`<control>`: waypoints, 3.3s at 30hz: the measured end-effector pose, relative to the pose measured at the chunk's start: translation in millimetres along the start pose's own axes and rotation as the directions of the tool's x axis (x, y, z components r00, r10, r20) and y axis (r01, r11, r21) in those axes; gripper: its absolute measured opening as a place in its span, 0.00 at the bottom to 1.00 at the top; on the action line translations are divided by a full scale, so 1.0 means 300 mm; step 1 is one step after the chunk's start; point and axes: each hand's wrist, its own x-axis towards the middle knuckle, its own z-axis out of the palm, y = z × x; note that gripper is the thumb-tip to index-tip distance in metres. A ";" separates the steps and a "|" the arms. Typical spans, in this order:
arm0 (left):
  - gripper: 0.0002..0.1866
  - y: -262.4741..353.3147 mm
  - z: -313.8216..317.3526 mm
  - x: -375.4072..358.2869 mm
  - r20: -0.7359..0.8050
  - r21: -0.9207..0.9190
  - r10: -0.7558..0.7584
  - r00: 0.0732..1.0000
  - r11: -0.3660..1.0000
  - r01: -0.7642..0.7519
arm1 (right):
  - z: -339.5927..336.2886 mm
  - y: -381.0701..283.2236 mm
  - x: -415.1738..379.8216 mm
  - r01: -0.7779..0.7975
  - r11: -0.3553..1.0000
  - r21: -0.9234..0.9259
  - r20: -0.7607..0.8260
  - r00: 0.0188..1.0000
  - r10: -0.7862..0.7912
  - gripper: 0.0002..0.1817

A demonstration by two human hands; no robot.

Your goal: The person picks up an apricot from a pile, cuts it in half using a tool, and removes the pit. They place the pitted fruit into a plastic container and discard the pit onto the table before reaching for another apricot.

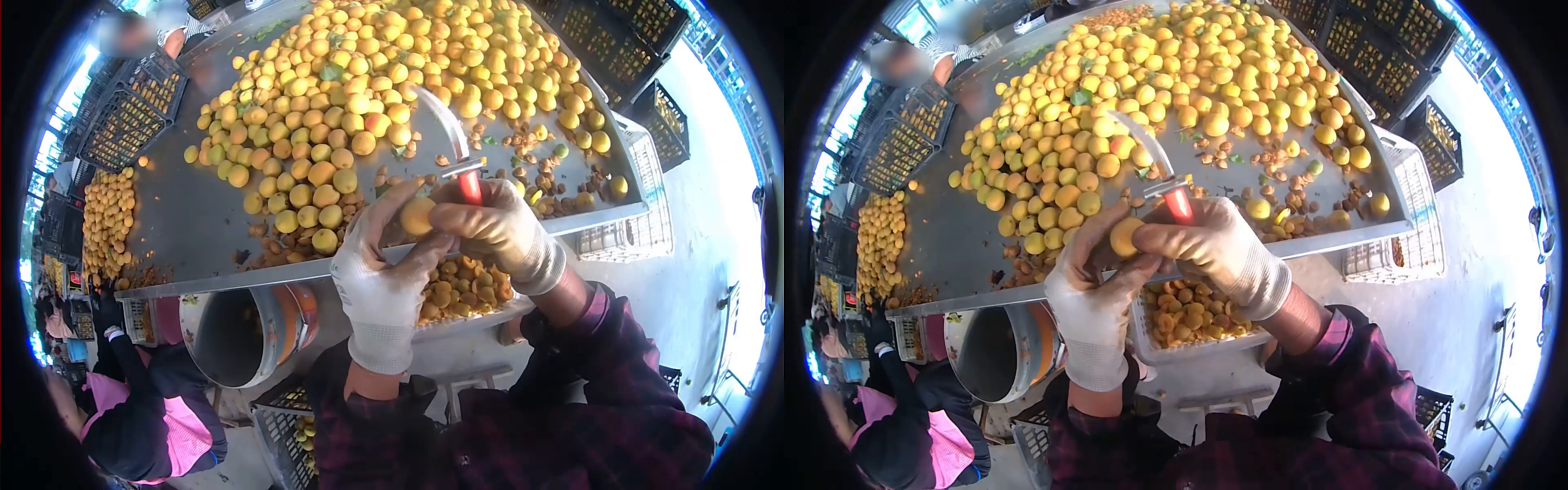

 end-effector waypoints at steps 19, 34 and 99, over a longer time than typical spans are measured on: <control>0.31 0.031 -0.043 0.001 -0.096 -0.182 -0.086 0.992 0.981 0.068 | -0.063 0.038 -0.061 0.227 0.796 -0.561 0.026 0.966 -0.258 0.22; 0.45 0.033 -0.033 0.006 -0.019 0.623 0.216 0.976 0.766 -0.157 | -0.111 0.058 -0.118 0.445 0.332 -0.832 0.279 0.852 -0.442 0.17; 0.18 -0.048 0.006 -0.001 -0.372 -0.162 -0.118 0.921 0.985 0.061 | 0.059 0.196 -0.046 -0.113 0.980 0.161 0.325 0.944 0.056 0.31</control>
